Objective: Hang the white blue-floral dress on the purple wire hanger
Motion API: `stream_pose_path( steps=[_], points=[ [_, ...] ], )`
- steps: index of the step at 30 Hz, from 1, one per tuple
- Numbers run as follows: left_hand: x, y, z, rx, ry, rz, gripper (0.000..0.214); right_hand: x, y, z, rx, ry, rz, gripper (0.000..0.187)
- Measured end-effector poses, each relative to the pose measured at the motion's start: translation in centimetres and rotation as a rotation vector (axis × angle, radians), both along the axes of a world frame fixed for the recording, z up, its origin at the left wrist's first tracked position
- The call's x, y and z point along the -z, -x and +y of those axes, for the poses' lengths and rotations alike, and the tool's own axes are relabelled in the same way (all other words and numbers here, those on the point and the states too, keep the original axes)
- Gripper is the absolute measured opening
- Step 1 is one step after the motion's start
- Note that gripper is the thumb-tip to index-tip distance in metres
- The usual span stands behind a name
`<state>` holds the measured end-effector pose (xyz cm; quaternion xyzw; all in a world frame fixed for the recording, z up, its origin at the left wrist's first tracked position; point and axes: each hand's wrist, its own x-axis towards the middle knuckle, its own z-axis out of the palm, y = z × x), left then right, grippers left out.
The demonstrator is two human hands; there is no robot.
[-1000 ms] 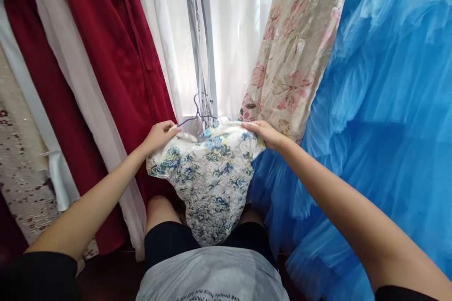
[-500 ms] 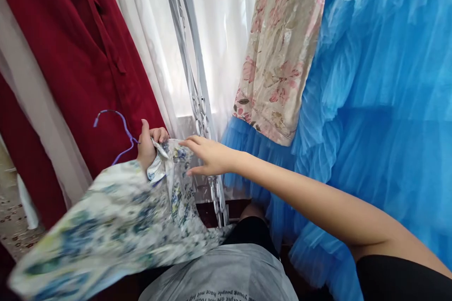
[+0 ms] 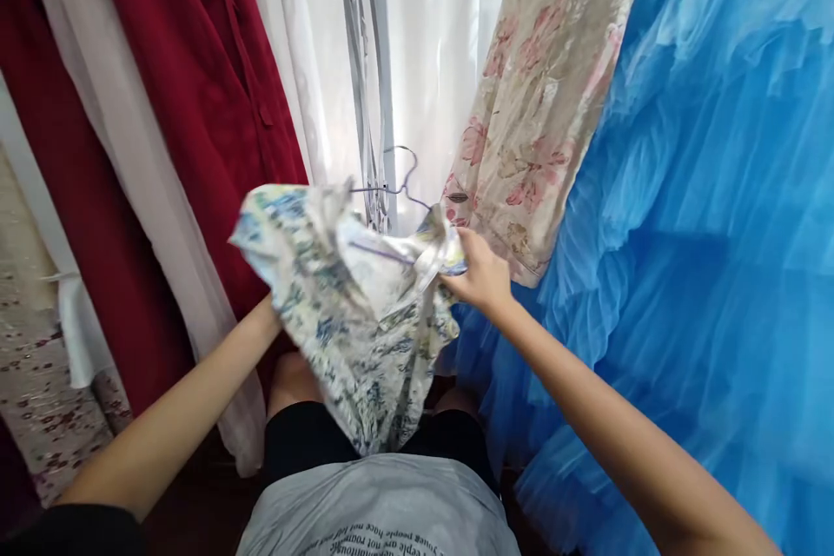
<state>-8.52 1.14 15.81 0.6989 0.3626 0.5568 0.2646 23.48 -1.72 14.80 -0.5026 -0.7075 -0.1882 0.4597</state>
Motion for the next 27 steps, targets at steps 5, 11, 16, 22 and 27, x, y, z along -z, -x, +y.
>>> stream_pose_path(
  steps=[5,11,16,22,27],
  points=[
    [6.7,0.9,0.1,0.043,0.145,-0.399,0.065,-2.4,0.3,1.2,0.114,0.08,-0.052,0.062],
    [13.5,-0.4,-2.4,-0.242,0.178,-0.465,0.052,-2.5,1.1,-0.1,-0.093,0.05,-0.144,0.066],
    [17.9,-1.3,-5.7,-0.216,0.28,-0.514,0.047,0.5,-0.5,-0.1,-0.143,0.056,-0.132,0.077],
    [22.6,-2.1,-7.8,-0.262,0.499,-0.553,0.052,13.3,4.7,-2.6,0.111,-0.097,0.568,0.056],
    [24.3,-3.7,-9.9,-0.155,0.495,-0.446,0.055,20.0,12.7,-6.1,-0.351,0.429,0.725,0.021]
  ],
)
